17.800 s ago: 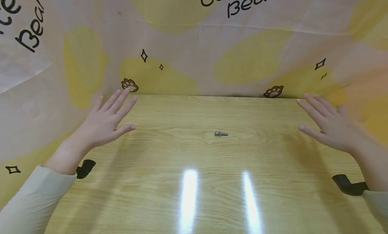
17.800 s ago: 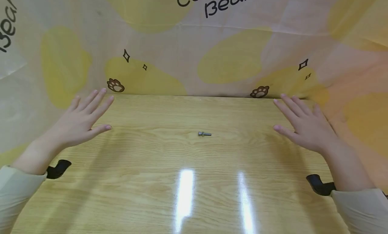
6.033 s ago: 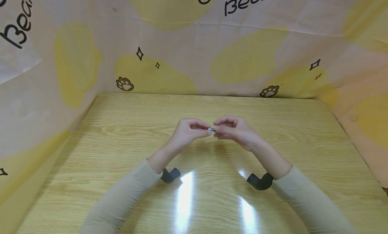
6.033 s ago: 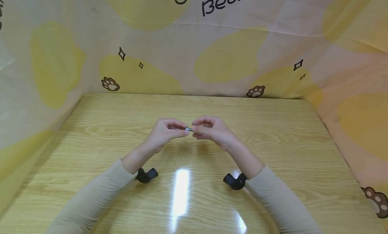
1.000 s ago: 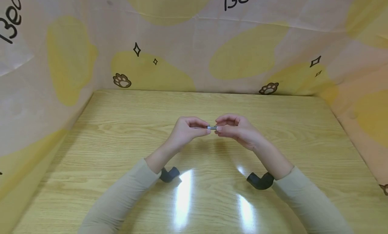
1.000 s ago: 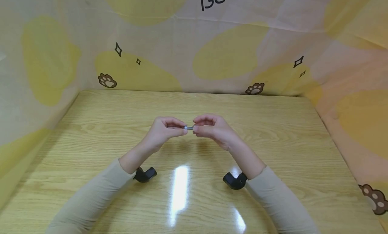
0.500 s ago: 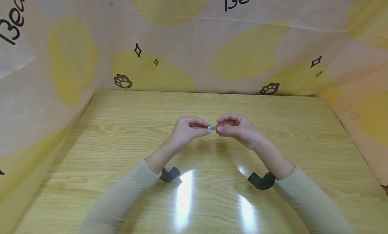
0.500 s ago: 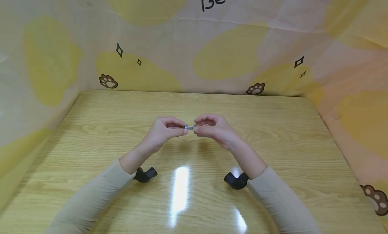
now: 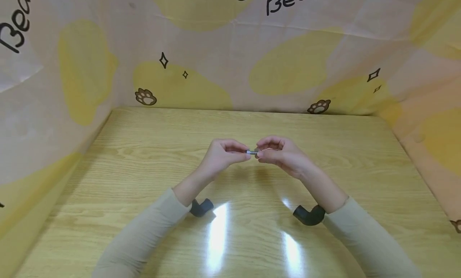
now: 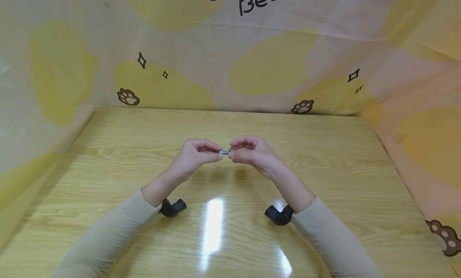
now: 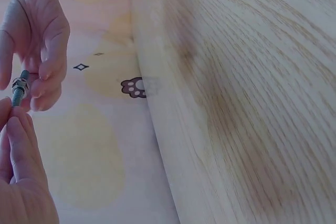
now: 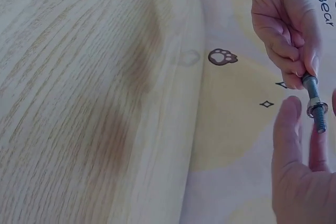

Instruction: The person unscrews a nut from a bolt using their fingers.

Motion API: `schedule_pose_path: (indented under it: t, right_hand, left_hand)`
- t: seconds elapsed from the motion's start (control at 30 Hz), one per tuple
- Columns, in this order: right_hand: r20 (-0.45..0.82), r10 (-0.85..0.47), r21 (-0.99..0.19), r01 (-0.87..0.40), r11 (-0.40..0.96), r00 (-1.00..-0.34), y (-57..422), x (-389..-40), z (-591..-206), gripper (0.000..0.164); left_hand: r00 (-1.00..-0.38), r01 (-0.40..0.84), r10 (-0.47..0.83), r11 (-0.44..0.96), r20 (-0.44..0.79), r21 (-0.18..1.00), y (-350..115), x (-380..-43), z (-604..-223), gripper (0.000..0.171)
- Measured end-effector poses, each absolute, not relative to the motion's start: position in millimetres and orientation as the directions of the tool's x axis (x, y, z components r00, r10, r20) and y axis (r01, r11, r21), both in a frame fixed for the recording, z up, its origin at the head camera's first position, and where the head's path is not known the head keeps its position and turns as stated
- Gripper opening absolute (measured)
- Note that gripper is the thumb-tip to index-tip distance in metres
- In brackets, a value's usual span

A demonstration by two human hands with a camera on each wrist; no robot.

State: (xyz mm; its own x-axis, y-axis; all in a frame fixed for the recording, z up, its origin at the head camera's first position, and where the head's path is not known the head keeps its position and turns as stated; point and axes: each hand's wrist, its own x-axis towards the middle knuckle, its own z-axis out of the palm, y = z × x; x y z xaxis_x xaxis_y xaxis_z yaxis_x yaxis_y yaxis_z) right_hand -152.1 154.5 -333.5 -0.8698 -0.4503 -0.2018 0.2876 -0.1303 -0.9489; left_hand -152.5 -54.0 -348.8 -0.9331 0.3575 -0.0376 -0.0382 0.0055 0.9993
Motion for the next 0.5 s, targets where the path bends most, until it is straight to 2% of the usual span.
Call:
schedule_pose_path:
  t: [0.1,0.2,0.4,0.5]
  right_hand:
    - [-0.248,-0.449,-0.932,0.338,-0.132,-0.859,154.1,-152.2,-332.7,0.013]
    - [-0.277,-0.45,-0.918,0.372,-0.136,-0.849,153.6,-152.5,-332.8,0.017]
    - [-0.193,-0.467,-0.945,0.291,-0.149,-0.863,155.2,-152.9,-334.4,0.023]
    - [-0.196,-0.465,-0.945,0.293,-0.146,-0.864,155.3,-153.4,-334.0,0.02]
  left_hand:
    - [-0.931,-0.043,0.362,0.007,-0.043,0.999,-53.8,-152.0,-349.8,0.021]
    - [-0.931,-0.046,0.361,0.011,-0.047,0.999,-53.7,-151.5,-349.3,0.021]
    - [-0.93,-0.046,0.366,-0.002,-0.042,0.999,-54.7,-151.6,-348.7,0.022]
    - [-0.93,-0.033,0.368,-0.005,-0.028,0.999,-55.5,-151.9,-348.4,0.023]
